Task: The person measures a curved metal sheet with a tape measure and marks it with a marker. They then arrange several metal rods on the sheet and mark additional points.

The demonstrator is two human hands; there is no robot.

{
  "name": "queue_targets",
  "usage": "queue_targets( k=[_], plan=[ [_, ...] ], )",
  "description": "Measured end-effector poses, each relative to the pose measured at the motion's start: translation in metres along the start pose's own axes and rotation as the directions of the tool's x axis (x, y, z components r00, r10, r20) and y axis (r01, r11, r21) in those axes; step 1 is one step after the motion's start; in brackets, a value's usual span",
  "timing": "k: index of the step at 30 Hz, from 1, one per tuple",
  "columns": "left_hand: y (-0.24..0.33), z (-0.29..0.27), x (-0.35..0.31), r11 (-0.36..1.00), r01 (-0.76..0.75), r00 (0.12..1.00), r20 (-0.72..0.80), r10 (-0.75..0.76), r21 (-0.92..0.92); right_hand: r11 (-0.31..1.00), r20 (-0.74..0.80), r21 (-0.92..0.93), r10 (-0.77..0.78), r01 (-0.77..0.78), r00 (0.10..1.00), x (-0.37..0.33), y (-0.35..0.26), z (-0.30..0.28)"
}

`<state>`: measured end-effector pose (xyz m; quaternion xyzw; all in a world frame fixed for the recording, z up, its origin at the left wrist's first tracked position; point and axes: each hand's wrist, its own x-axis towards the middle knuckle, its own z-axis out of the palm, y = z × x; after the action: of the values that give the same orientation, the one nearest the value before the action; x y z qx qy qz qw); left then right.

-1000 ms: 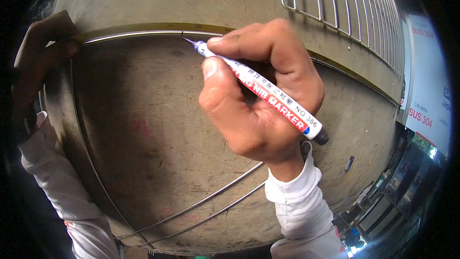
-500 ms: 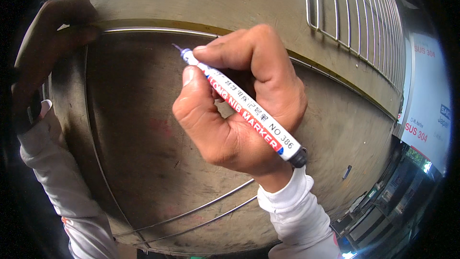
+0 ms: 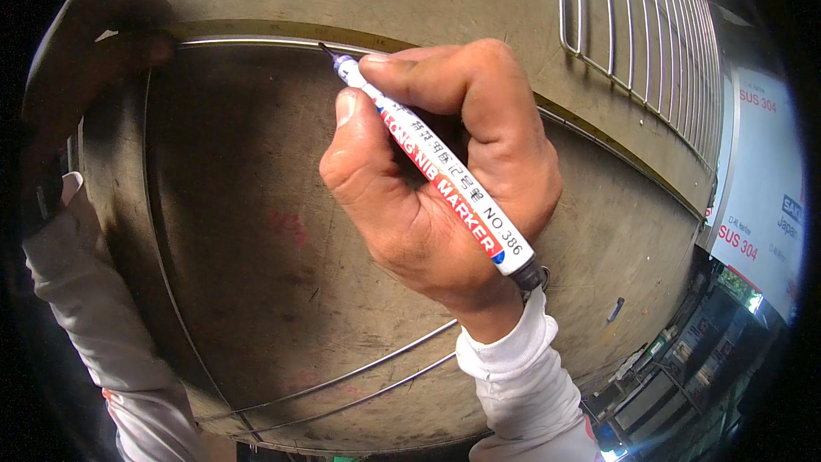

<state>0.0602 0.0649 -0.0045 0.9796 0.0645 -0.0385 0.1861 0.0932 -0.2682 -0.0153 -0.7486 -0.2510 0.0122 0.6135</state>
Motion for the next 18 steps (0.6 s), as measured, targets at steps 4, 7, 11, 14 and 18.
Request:
queue_targets(
  k=[4, 7, 11, 14, 18],
  plan=[
    [0.006, 0.003, 0.002, 0.999, 0.048, 0.999, 0.008, -0.048, -0.012, 1.000, 0.007, -0.017, 0.002, -0.002, 1.000, 0.000, 0.001, -0.003],
    [0.006, -0.001, 0.000, 0.999, 0.032, 0.999, -0.004, -0.032, 0.012, 0.999, 0.005, -0.042, -0.009, 0.009, 1.000, 0.001, 0.001, -0.001],
    [0.009, 0.002, -0.001, 1.000, 0.017, 0.999, -0.043, -0.017, 0.010, 0.999, 0.026, -0.029, 0.022, -0.022, 0.999, 0.000, -0.003, -0.004],
    [0.002, 0.003, 0.001, 0.998, -0.006, 1.000, -0.021, 0.005, -0.070, 0.997, -0.004, 0.015, 0.075, -0.075, 0.997, 0.000, -0.006, -0.006],
    [-0.001, 0.001, -0.002, 0.995, -0.030, 0.999, -0.036, 0.026, -0.093, 0.992, -0.004, 0.112, 0.064, -0.063, 0.998, 0.003, -0.014, -0.003]
  ],
)
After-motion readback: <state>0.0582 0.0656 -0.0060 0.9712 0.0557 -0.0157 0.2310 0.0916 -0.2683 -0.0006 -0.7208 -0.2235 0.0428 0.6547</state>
